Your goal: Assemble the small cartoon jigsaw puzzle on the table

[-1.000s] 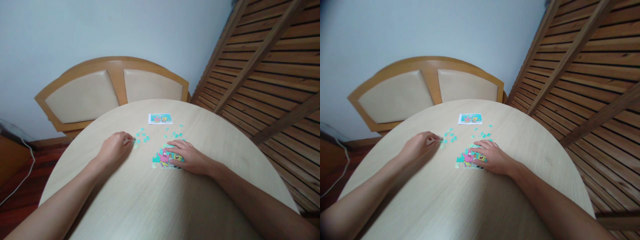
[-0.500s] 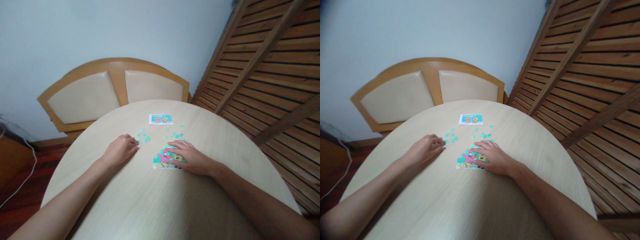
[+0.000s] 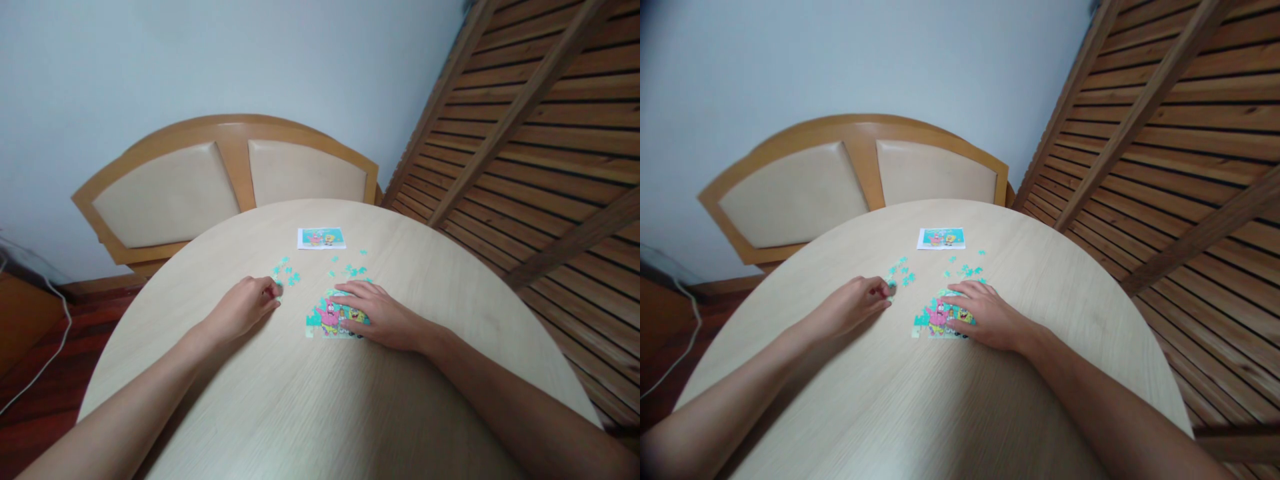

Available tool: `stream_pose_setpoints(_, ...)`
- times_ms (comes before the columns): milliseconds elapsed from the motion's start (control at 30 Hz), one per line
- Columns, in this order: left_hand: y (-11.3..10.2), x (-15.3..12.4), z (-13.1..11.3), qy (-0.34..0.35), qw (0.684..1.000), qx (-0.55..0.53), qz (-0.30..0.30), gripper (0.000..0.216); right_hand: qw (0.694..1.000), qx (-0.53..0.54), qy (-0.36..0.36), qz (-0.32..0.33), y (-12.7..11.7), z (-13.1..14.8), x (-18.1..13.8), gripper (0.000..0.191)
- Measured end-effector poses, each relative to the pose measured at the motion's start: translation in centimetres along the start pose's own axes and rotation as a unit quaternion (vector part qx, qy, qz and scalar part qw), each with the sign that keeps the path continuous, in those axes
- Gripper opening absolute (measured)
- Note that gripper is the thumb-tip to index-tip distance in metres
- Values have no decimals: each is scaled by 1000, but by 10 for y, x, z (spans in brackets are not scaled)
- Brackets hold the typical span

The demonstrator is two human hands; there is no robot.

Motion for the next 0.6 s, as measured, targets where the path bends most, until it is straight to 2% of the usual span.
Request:
stream_pose_setpoints(200,4,-1,-3,19,999,-37,2,22,1000,8,-8,-10,-1,1,0,50)
stream_pose_setpoints(367,-3,-2,7,-6,1000,-11,-17,23,1000,8,-12,-17,-1,0,0,50)
stream_pose_setpoints(600,1,0,7,1,1000,2,9,19,1000,10,-7,-9,-1,1,0,50)
Point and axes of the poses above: each hand's wrist, its own x-axis towards the middle knuckle, its own y-axis out of the palm, z = x × y, the point moved 10 cm from there along x, towards the middle knuckle, and after that the axes turned 6 degrees about z, right-handed, at the moved point
